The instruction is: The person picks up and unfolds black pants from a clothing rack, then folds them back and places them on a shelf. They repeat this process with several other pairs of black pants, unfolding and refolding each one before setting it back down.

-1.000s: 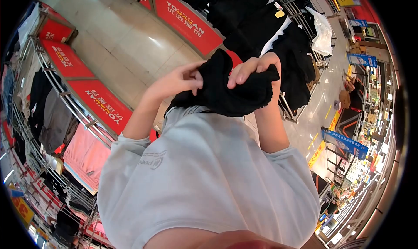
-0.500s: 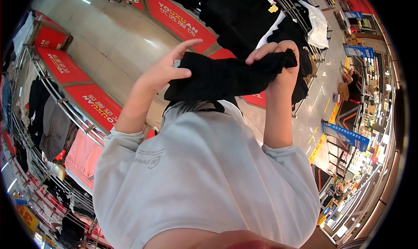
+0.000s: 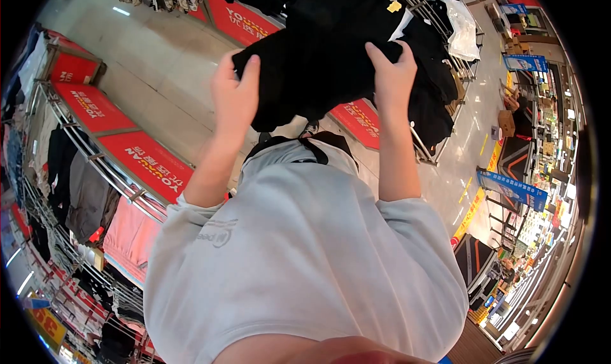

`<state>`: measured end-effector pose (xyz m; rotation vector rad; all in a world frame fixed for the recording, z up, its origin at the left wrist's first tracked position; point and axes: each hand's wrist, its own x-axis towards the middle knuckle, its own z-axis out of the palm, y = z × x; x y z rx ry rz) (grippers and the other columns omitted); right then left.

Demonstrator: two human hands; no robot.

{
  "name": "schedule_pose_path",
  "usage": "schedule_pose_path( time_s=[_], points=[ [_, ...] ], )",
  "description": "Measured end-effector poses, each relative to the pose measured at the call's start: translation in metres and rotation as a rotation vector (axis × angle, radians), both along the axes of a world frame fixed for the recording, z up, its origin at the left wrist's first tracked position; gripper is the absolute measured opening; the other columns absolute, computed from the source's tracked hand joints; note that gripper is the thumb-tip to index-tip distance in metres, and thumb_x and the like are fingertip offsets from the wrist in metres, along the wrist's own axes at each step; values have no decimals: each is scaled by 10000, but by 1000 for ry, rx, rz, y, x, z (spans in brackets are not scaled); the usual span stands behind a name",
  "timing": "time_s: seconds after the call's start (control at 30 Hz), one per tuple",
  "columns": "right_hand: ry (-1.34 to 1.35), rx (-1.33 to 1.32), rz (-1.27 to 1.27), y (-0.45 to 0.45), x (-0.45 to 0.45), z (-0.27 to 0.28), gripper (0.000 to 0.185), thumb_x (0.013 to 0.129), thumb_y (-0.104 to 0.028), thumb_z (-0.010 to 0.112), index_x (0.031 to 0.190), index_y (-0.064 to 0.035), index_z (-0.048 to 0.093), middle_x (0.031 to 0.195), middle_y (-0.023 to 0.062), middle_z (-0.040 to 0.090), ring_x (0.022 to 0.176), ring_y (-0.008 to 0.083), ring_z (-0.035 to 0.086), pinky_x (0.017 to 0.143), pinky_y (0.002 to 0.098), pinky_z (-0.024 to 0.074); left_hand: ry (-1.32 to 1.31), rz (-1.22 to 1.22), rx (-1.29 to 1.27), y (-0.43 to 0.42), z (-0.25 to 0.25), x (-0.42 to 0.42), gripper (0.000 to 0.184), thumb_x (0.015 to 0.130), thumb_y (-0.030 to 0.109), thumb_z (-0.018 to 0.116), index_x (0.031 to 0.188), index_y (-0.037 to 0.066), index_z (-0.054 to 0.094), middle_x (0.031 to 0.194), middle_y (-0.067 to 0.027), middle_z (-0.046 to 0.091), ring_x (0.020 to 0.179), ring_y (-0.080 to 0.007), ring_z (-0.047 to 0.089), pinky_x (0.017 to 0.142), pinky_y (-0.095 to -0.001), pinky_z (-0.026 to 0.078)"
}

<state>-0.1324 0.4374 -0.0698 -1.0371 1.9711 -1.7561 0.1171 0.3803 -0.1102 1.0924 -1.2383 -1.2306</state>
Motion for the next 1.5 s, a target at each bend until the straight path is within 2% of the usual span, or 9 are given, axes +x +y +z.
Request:
schedule_pose_path(
  time_s=[0.13, 0.37, 0.53, 0.77, 0.93, 1.07, 1.2, 1.27, 1.5],
  points=[
    [133, 7, -52, -8, 61, -3, 290, 812, -123, 823, 976, 16, 628, 861, 87, 686, 782, 134, 622, 719, 277, 507, -100, 55, -290, 14, 2, -34, 199, 901, 32, 670, 1071, -27, 585, 1193, -199, 640, 1097, -308, 631, 954, -379, 480],
    [-82, -45, 220, 2, 108, -17, 262, 879, 15, 702, 1138, 33, 663, 1113, 194, 702, 1026, 234, 688, 902, 318, 528, -160, 55, -412, 32, 5, -51, 143, 941, 25, 612, 1078, -17, 612, 1411, -232, 502, 1204, -302, 576, 986, -382, 455],
    [214, -209, 389, 12, 109, -33, 551, 876, 19, 673, 1403, 12, 515, 1347, 225, 617, 1223, 295, 633, 1019, 363, 497, -76, -13, -351, 37, 5, -46, 249, 1011, 97, 469, 1159, -23, 629, 1487, -221, 430, 1254, -291, 531, 994, -376, 446],
    [-215, -181, 304, 0, 98, -31, 375, 922, 30, 636, 1289, 5, 563, 1160, 96, 661, 1066, 158, 634, 925, 291, 508, -85, -217, -384, 44, 12, -45, 342, 1033, 145, 479, 1303, -27, 599, 1572, -286, 285, 1386, -383, 408, 1107, -429, 362],
    [-658, -226, 357, -4, 89, -12, 260, 975, -3, 593, 1235, -8, 576, 1110, 52, 661, 1014, 115, 617, 894, 263, 504, -98, -188, -599, 53, 14, -49, 477, 983, 115, 563, 1436, -10, 482, 1598, -254, 259, 1400, -334, 401, 1126, -405, 343],
    [-523, -207, 397, -6, 89, -15, 261, 972, -14, 611, 1230, 0, 574, 1121, 52, 662, 1022, 112, 613, 907, 263, 498, -18, -133, -457, 46, 7, -48, 460, 905, 30, 645, 1358, 30, 570, 1584, -193, 305, 1357, -357, 436, 1086, -402, 386],
    [-579, -258, 422, -6, 85, -13, 269, 975, -20, 614, 1241, -3, 578, 1104, 47, 669, 1021, 108, 616, 909, 265, 497, -164, -36, -511, 38, -7, -42, 403, 852, -40, 660, 1223, 115, 676, 1523, -173, 381, 1232, -321, 497, 1049, -410, 406],
    [-568, -278, 432, -6, 79, -10, 269, 979, -26, 614, 1244, -5, 578, 1105, 46, 672, 1017, 106, 616, 913, 264, 495, -600, -23, -841, 29, -13, -29, 339, 820, -31, 681, 1132, 101, 690, 1511, -200, 417, 1221, -331, 493, 1003, -413, 434],
    [-522, -333, 512, -6, 43, 1, 319, 973, 2, 598, 1292, -6, 584, 1190, 72, 674, 1100, 144, 623, 973, 290, 494, -175, -44, -815, -20, 12, -1, 672, 779, 6, 743, 1387, 30, 459, 1506, -196, 440, 1181, -347, 568, 963, -440, 498]
  ],
)
